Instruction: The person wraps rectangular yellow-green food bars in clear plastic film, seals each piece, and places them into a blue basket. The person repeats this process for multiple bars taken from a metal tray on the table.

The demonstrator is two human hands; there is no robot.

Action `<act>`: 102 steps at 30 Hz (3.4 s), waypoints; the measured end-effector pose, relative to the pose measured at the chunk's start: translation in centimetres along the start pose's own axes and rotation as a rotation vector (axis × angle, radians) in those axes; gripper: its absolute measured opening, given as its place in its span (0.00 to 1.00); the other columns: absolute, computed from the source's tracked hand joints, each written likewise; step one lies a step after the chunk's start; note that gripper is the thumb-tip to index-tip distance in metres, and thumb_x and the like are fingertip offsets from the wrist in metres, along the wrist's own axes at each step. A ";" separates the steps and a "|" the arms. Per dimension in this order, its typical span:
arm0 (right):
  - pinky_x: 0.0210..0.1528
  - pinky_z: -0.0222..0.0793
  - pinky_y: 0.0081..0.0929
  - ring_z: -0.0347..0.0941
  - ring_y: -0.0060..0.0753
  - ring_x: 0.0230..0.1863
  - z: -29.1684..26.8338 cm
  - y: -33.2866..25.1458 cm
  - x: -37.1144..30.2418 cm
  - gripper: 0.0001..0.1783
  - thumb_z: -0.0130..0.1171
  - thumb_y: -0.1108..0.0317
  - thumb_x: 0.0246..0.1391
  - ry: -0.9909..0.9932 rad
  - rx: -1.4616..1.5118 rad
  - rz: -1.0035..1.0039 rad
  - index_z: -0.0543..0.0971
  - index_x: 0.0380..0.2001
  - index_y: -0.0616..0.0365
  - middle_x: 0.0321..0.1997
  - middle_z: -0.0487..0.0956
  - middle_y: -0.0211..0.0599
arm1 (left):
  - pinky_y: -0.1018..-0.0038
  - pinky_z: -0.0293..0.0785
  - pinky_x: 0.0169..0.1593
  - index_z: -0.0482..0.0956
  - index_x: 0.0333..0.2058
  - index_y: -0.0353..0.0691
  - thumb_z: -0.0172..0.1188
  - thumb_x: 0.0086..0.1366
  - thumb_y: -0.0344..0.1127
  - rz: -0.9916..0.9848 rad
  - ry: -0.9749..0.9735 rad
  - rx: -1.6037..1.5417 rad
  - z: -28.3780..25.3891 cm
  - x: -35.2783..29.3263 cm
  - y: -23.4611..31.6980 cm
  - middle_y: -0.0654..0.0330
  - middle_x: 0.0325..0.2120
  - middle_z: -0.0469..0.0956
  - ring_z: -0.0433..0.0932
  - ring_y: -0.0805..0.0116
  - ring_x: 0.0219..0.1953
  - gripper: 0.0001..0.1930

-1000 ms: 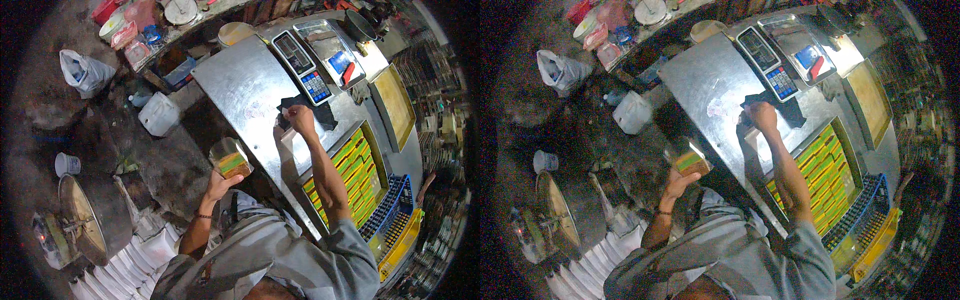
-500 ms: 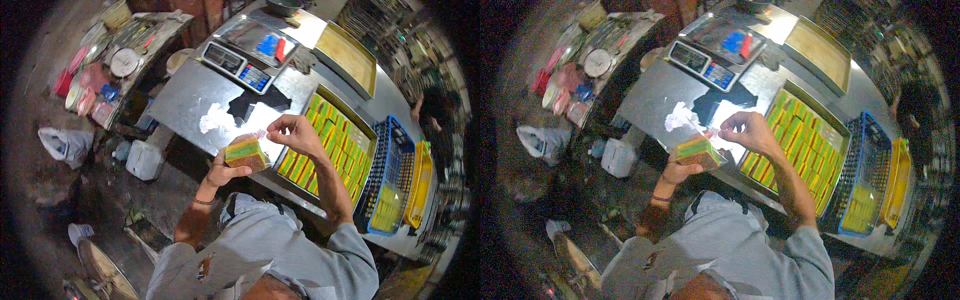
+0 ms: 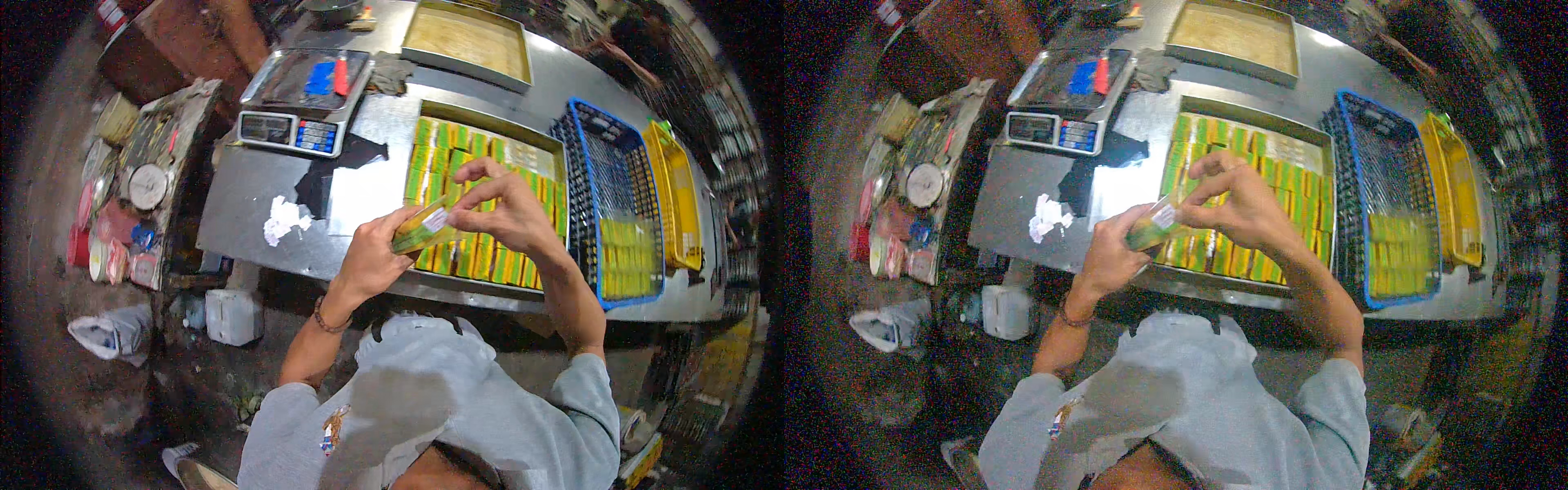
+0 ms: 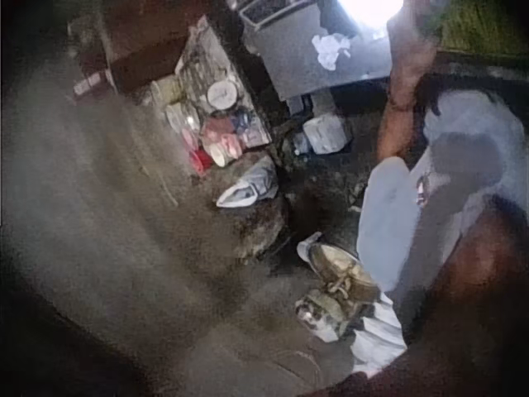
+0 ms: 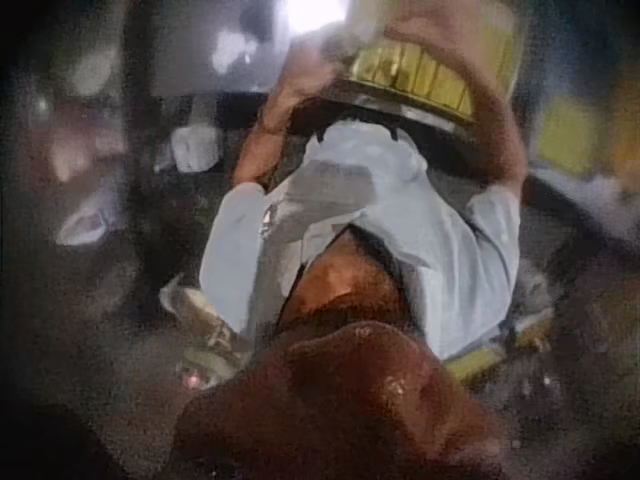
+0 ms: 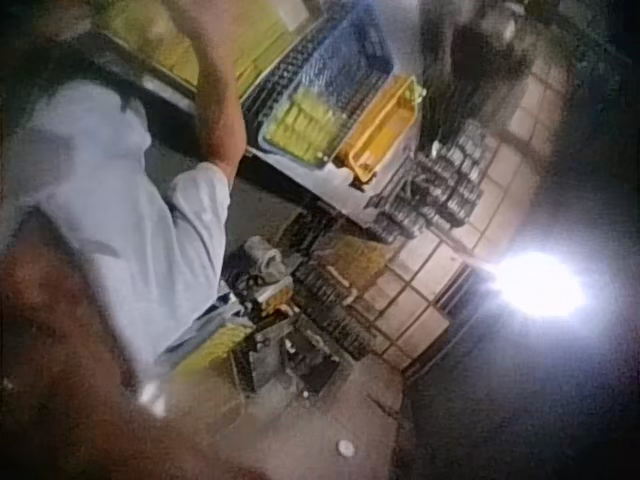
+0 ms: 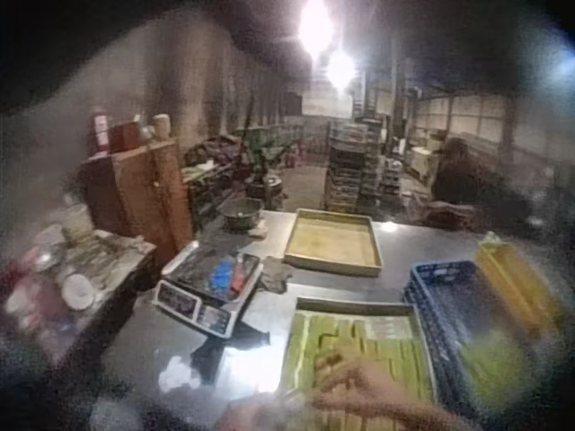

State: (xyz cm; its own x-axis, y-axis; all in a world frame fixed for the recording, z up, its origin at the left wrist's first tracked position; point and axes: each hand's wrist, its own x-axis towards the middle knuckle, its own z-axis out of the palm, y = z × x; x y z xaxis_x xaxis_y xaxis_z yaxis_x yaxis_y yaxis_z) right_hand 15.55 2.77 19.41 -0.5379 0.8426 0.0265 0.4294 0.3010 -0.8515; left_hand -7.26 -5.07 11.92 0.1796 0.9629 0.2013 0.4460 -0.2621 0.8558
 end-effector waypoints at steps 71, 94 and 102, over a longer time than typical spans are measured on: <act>0.23 0.59 0.31 0.60 0.22 0.20 -13.0 21.2 -7.9 0.20 0.63 0.57 0.65 0.393 -0.523 0.336 0.80 0.24 0.62 0.17 0.76 0.33 | 0.61 0.78 0.45 0.84 0.43 0.38 0.72 0.58 0.39 -0.555 0.381 0.519 -1.9 -1.9 -18.8 0.53 0.35 0.84 0.83 0.55 0.40 0.17; 0.50 0.78 0.34 0.85 0.39 0.46 3.9 12.7 -6.5 0.19 0.67 0.65 0.59 0.455 -0.053 0.355 0.84 0.51 0.61 0.48 0.86 0.48 | 0.69 0.76 0.36 0.88 0.36 0.39 0.71 0.61 0.45 -0.300 0.255 -0.029 -2.5 15.7 -19.8 0.61 0.30 0.85 0.81 0.68 0.30 0.15; 0.62 0.73 0.48 0.71 0.45 0.66 8.4 9.1 4.1 0.47 0.65 0.42 0.60 0.143 1.034 0.429 0.62 0.69 0.66 0.66 0.72 0.52 | 0.73 0.76 0.39 0.76 0.46 0.38 0.62 0.71 0.31 -0.082 0.412 -1.123 0.0 10.5 -6.5 0.54 0.37 0.85 0.80 0.71 0.33 0.08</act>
State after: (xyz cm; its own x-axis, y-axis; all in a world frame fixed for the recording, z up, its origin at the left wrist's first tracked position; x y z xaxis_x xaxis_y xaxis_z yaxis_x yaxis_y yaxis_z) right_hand 11.14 5.25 7.35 -0.3740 0.8507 -0.3693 -0.2841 -0.4842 -0.8276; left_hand -8.30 6.78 8.49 -0.1990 0.9760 0.0888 -0.6079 -0.1940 0.7699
